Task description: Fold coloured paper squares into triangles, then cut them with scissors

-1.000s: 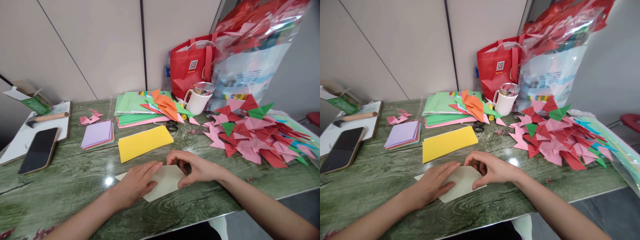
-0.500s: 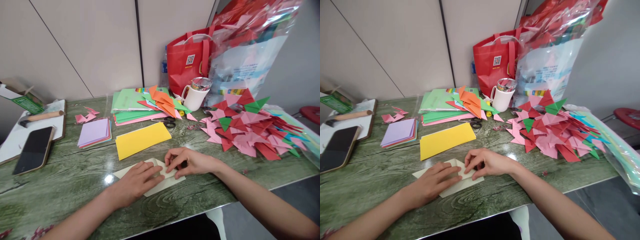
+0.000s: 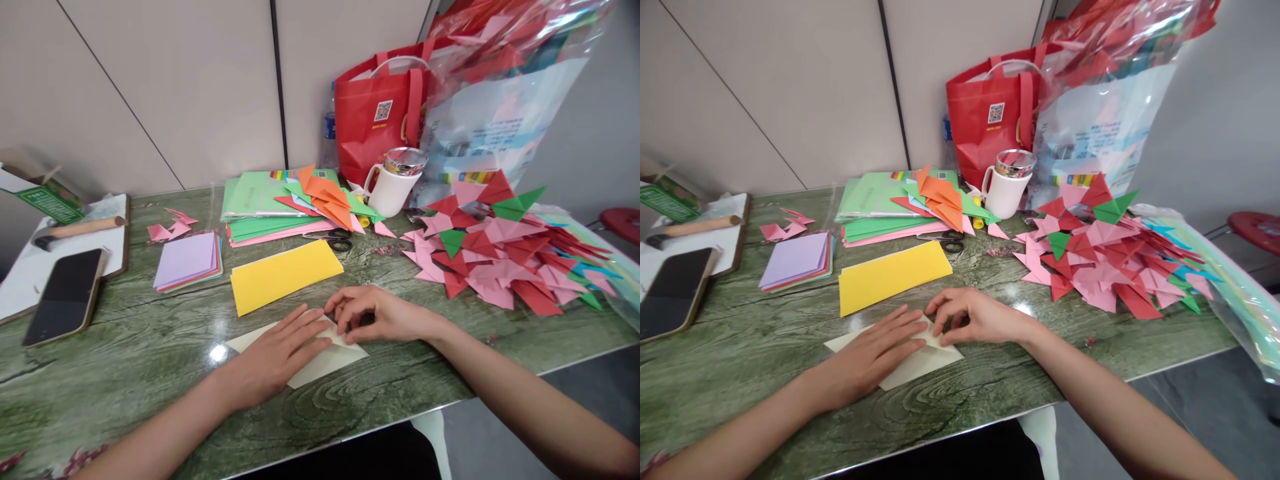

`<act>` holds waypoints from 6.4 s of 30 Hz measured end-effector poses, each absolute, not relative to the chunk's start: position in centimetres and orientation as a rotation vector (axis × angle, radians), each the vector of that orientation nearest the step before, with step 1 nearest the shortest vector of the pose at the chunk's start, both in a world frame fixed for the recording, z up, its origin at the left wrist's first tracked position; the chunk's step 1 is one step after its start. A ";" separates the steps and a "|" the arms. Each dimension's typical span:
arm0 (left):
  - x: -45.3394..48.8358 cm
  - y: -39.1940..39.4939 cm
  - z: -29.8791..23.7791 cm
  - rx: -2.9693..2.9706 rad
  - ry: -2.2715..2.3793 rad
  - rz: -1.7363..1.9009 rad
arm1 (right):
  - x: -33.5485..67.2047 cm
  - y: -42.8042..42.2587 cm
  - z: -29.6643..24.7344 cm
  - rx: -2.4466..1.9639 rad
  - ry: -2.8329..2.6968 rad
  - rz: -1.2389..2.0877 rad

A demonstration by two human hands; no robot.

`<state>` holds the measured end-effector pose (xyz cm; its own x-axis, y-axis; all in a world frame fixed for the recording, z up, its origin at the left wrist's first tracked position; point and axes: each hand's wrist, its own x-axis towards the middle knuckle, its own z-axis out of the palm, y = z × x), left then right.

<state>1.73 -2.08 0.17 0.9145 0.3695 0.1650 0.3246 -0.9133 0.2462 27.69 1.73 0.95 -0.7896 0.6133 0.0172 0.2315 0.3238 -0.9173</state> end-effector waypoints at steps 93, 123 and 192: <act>2.4 -1.6 1.2 2.880 0.210 0.609 | 27.1 1.4 0.1 -0.510 -2.534 1.132; 2.2 -1.5 1.3 2.862 0.154 0.595 | 28.3 2.1 1.3 -0.524 -2.456 1.438; 2.0 -2.0 0.8 2.837 0.303 0.366 | 23.7 -8.5 -0.3 -0.966 -2.905 -0.482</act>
